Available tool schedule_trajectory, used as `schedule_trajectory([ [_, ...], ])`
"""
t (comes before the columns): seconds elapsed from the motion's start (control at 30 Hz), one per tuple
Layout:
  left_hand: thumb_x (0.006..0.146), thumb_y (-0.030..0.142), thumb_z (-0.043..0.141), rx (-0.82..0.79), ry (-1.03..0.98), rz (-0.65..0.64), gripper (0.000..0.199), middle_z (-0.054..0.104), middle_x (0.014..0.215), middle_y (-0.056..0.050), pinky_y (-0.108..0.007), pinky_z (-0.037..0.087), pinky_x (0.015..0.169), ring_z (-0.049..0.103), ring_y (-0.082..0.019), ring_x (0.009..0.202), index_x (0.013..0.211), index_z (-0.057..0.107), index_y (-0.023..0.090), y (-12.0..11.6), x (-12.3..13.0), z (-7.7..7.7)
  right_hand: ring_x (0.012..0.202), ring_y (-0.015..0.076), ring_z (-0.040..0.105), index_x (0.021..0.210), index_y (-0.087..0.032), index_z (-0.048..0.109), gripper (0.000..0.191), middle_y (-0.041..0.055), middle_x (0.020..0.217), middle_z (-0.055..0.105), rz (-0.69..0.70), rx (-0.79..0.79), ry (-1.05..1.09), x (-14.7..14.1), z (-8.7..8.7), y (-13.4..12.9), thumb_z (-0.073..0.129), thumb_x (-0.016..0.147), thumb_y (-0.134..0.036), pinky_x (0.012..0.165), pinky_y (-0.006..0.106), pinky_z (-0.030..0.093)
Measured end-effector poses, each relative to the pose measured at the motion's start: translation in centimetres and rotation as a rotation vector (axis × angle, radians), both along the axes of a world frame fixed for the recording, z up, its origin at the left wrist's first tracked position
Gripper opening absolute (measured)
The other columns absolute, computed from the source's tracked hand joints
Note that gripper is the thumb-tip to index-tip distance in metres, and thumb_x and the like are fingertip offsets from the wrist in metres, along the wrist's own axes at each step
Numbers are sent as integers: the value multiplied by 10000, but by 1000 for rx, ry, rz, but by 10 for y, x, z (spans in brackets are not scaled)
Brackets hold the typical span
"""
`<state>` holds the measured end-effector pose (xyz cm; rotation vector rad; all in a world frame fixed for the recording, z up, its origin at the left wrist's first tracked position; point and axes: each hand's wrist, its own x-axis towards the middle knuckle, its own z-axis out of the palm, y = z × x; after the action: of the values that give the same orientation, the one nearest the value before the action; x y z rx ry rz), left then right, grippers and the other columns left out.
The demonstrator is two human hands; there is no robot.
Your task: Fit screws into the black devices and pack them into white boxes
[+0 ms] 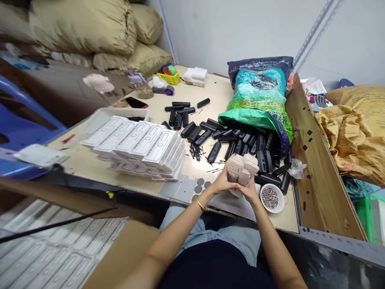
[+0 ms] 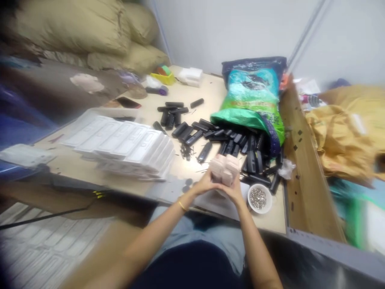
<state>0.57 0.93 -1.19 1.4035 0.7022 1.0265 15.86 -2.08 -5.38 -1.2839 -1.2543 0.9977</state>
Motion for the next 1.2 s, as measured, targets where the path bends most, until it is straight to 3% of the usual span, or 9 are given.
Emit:
schedule_trajectory([
  [0.13, 625, 362, 793, -12, 87, 2, 1043, 398, 1418, -162, -452, 252, 1119, 367, -331, 1311, 1460, 191, 195, 1, 1, -3, 1049, 272, 599, 1293, -163, 405, 849, 136, 1179, 593, 11, -59, -28, 1, -1, 7, 784, 588, -447, 941, 445, 460],
  [0.27, 772, 310, 660, -65, -30, 86, 786, 448, 1389, -128, -422, 332, 1077, 434, -275, 1270, 1435, 249, 219, 4, 3, -8, 1090, 263, 567, 1256, -170, 460, 761, 135, 1195, 584, 12, -36, -126, 9, 9, 9, 748, 620, -470, 966, 423, 430],
  [0.4, 759, 309, 672, -99, -53, 67, 680, 536, 1308, -123, -414, 368, 1043, 502, -265, 1197, 1358, 376, 181, 14, -1, -15, 1084, 246, 574, 1305, -198, 418, 668, 133, 1266, 541, 117, 22, 52, 18, 33, 11, 520, 779, -598, 871, 384, 481],
  [0.53, 747, 342, 684, -106, -41, -32, 604, 577, 1260, -140, -432, 384, 1022, 539, -281, 1148, 1278, 472, 146, 29, -6, -17, 966, 215, 592, 1175, -173, 542, 525, 95, 1095, 626, -63, 63, -75, 22, 59, 24, 389, 866, -568, 805, 316, 464],
  [0.63, 791, 383, 628, -55, -59, -32, 655, 486, 1367, -137, -428, 334, 1070, 455, -279, 1253, 1361, 385, 171, 32, 0, -16, 783, 176, 566, 965, -150, 619, 458, 36, 818, 632, -238, 49, -306, 18, 68, 32, 413, 864, -546, 717, 263, 420],
  [0.8, 891, 417, 456, 106, 163, 177, 736, 145, 1545, -131, -418, 71, 1169, 111, -244, 1430, 1481, 84, 180, 15, 28, -22, 556, 118, 424, 723, -177, 535, 429, -38, 585, 473, -486, 14, -482, 9, 65, 35, 364, 882, -536, 569, 229, 323],
  [0.97, 643, 463, 739, 57, 357, 145, 1237, 75, 1520, -222, -505, 122, 1137, 71, -350, 1417, 1463, -125, 132, 10, 43, -24, 545, 112, 385, 659, -197, 457, 413, -54, 558, 424, -445, 9, -527, 16, 65, 35, 377, 866, -545, 557, 223, 298],
  [1.07, 546, 386, 799, 0, 370, 59, 1309, 73, 1524, -213, -504, 132, 1136, 99, -363, 1409, 1470, -96, 145, 20, 37, -19, 559, 111, 389, 655, -198, 437, 414, -57, 563, 416, -408, -24, -491, 23, 67, 35, 383, 858, -555, 570, 224, 308],
  [1.2, 558, 333, 761, -99, 206, -39, 1098, 233, 1508, -151, -450, 120, 1154, 177, -326, 1397, 1464, 163, 163, 30, 25, -13, 601, 122, 383, 666, -194, 447, 413, -42, 583, 435, -400, -60, -452, 31, 65, 33, 379, 860, -551, 593, 247, 323],
])
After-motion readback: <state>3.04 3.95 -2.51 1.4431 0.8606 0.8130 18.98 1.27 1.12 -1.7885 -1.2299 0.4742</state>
